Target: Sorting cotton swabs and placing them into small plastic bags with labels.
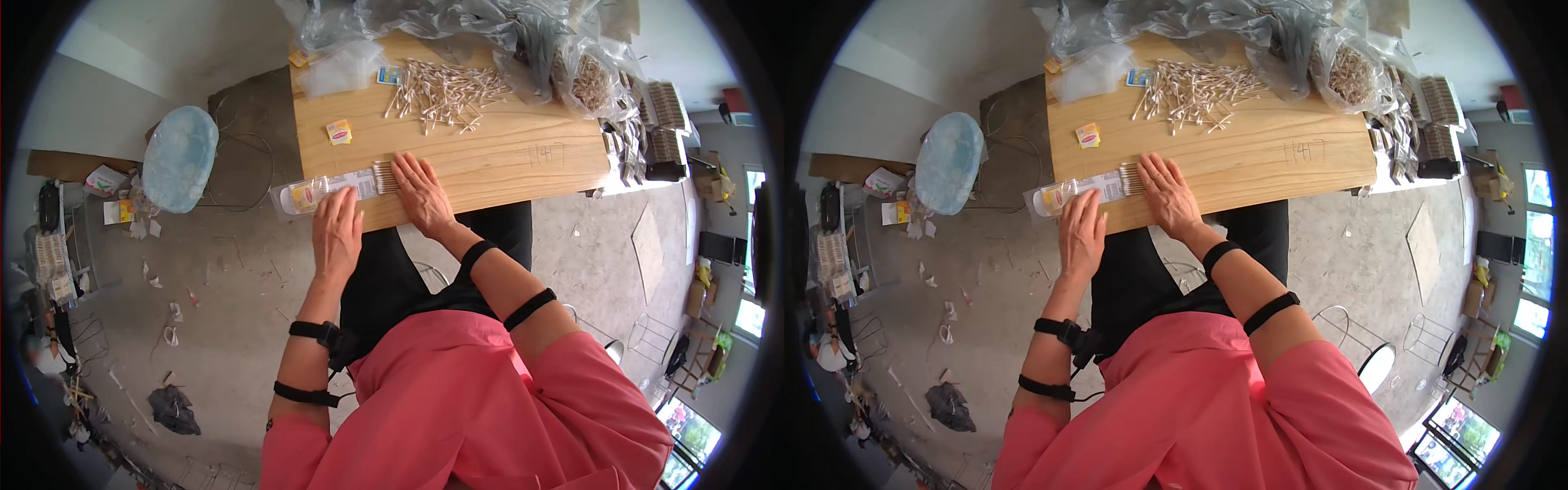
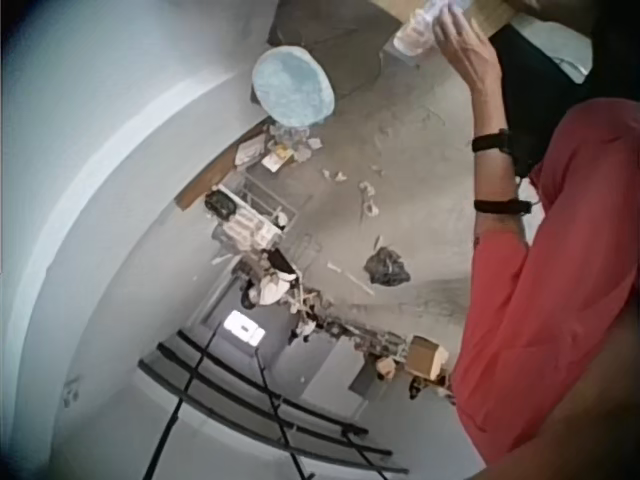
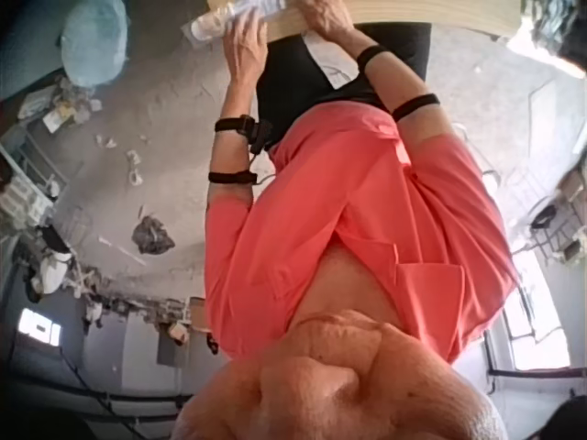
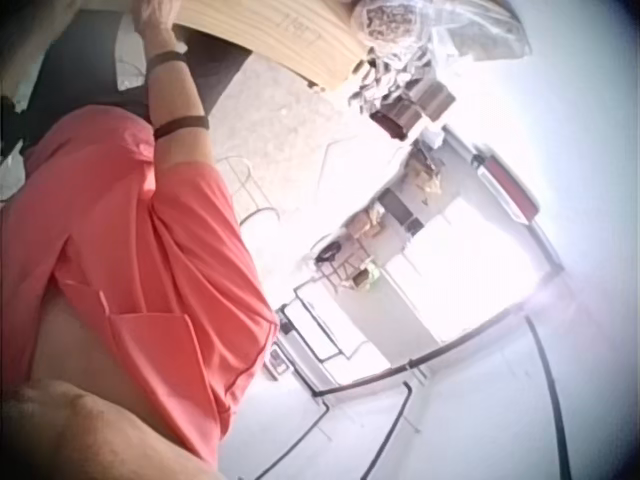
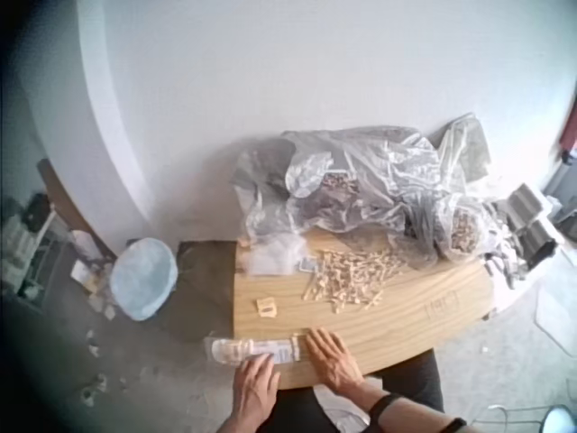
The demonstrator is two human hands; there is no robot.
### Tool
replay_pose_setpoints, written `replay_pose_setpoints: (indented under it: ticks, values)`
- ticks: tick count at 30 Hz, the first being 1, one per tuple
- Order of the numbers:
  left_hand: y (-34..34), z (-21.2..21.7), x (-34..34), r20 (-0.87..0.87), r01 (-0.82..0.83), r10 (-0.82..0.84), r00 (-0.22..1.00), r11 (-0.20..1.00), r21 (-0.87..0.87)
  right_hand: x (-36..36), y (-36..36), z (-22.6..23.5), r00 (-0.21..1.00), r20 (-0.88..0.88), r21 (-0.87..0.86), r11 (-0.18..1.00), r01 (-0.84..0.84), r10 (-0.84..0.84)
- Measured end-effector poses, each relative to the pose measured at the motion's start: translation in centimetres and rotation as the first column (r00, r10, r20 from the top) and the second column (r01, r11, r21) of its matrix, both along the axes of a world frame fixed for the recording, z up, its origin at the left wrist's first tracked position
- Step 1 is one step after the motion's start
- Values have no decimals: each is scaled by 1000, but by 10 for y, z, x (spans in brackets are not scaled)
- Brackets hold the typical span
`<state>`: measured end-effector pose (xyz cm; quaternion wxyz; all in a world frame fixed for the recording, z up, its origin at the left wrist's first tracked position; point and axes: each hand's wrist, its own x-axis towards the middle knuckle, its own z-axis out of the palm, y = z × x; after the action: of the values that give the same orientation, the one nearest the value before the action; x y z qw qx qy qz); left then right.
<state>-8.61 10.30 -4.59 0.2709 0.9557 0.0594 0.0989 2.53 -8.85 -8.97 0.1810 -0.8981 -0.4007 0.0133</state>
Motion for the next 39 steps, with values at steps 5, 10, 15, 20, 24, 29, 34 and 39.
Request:
replay_pose_setpoints:
  ticks: [5,10,15,20,24,29,34,39]
  values:
    - [-29,-20,49,68,-235,261,963,934,-268,-2,6,4,1000,1,10,1000,4,-4]
    - [-38,-28,72,-108,-355,340,934,916,-188,-1,2,-1,1000,10,1,1000,2,-2]
    - [-40,-28,77,-162,-411,387,908,899,-149,-1,0,1,999,-44,72,997,9,-6]
    - [-30,-30,75,-219,-392,347,912,893,-221,0,-2,2,996,-90,176,984,33,-17]
    - [-22,-20,71,-217,-377,310,926,787,-487,0,-3,5,994,-102,280,958,62,-34]
    - [-24,21,65,-255,-326,208,944,693,-643,-5,-3,43,988,-71,518,841,156,-140]
    - [-29,64,62,-158,-205,131,979,597,-776,-5,9,84,980,-105,625,755,199,-171]
    - [-57,133,56,-7,-38,85,996,371,-928,-19,-13,166,631,-726,683,389,618,273]
